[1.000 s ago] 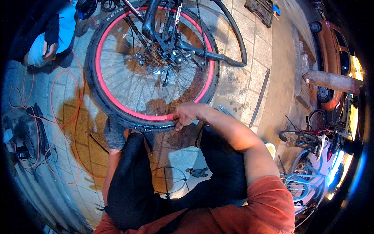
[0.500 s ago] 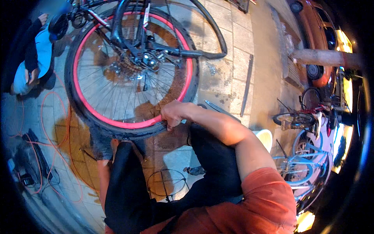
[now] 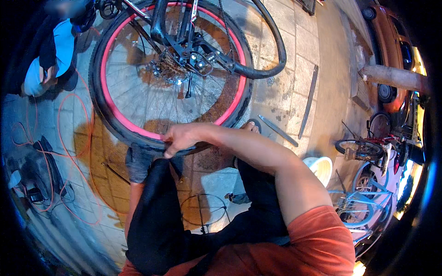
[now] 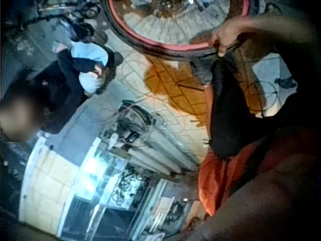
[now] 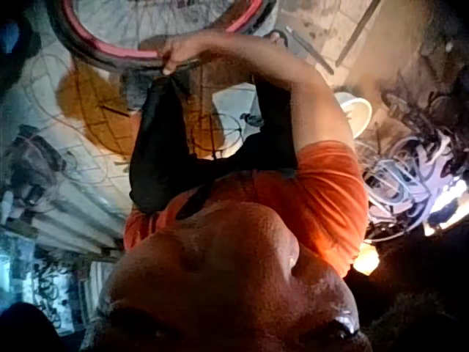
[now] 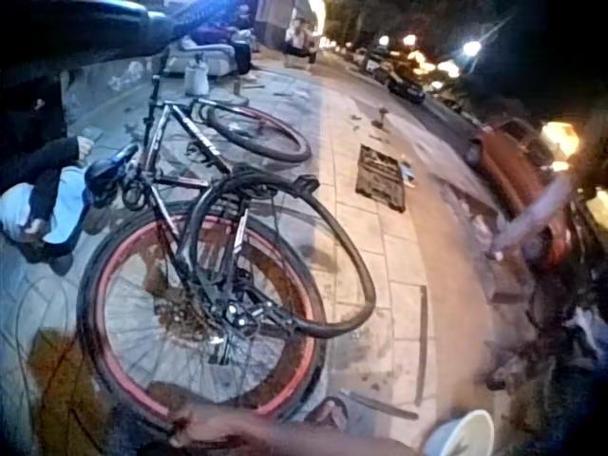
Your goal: The person removes the tire from the bicycle rim, inspects the inner tube, and then reassembles the tire onto the rim by hand. The person works on the wheel while sitting on the floor.
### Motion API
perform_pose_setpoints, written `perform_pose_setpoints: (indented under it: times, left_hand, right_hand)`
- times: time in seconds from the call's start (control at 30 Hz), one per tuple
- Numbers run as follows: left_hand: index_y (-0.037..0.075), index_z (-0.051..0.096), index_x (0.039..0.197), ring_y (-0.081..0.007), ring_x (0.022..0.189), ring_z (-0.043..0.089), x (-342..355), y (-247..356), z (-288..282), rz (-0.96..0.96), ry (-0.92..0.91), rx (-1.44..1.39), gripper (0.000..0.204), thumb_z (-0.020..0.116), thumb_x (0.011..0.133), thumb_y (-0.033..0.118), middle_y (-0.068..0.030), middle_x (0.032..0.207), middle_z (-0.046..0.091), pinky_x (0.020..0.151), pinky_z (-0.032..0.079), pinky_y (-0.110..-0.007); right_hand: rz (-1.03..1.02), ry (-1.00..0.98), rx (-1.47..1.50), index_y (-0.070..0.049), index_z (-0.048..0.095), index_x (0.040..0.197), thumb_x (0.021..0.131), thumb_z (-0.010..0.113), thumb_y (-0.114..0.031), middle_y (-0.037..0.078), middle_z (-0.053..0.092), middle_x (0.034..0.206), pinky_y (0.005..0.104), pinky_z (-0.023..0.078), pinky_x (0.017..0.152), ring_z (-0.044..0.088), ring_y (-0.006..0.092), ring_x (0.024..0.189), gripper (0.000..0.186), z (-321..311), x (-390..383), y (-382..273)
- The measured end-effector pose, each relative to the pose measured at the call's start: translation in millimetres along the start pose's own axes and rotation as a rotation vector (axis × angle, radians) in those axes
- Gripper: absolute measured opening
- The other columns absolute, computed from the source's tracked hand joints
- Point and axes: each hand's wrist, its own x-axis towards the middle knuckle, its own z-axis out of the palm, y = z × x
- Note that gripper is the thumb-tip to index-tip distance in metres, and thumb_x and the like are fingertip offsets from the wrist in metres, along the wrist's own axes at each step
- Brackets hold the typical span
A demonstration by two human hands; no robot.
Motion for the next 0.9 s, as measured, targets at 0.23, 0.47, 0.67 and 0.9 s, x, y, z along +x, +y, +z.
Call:
perform_pose_setpoints:
  times: [0.23, 0.47, 0.67, 0.9]
  left_hand:
    - [0.001, 0.062, 0.131, -0.0258, 0.101, 0.068, -6, 20, -15, -0.123, 0.023, -0.150, 0.040, 0.056, 0.108, 0.034, -0.0127, 0.116, 0.073, 0.088, 0.056, -0.041]
    - [0.000, 0.064, 0.129, -0.0246, 0.102, 0.068, 2, 33, -17, -0.048, 0.116, -0.084, 0.047, 0.050, 0.110, 0.040, -0.0139, 0.114, 0.073, 0.091, 0.054, -0.038]
    - [0.000, 0.059, 0.139, -0.0262, 0.111, 0.065, 17, -5, -38, -0.096, 0.062, -0.161, 0.044, 0.056, 0.108, 0.031, -0.0130, 0.124, 0.069, 0.097, 0.053, -0.037]
    - [0.000, 0.060, 0.137, -0.0241, 0.107, 0.064, -14, -42, -1, -0.115, -0.076, -0.151, 0.048, 0.057, 0.108, 0.038, -0.0120, 0.121, 0.069, 0.095, 0.053, -0.038]
  right_hand:
    - [0.114, -0.100, -0.137, -0.004, 0.073, 0.123, 0.087, 0.080, -0.046, 0.019, 0.076, 0.105, 0.0457, 0.053, 0.087, 0.071, 0.0335, 0.097, 0.056, -15, -62, 16]
    - [0.284, -0.210, -0.317, -0.006, 0.075, 0.116, 0.083, 0.082, -0.043, 0.019, 0.076, 0.095, 0.0462, 0.053, 0.081, 0.071, 0.0352, 0.092, 0.050, -33, -71, 51]
    - [0.315, -0.120, -0.463, -0.009, 0.078, 0.107, 0.080, 0.084, -0.039, 0.018, 0.076, 0.093, 0.0478, 0.054, 0.077, 0.073, 0.0362, 0.090, 0.040, -36, -96, 65]
    - [-0.033, 0.108, -0.050, -0.007, 0.072, 0.123, 0.093, 0.075, -0.029, 0.021, 0.075, 0.104, 0.0434, 0.054, 0.088, 0.071, 0.0310, 0.097, 0.037, 15, -43, 26]
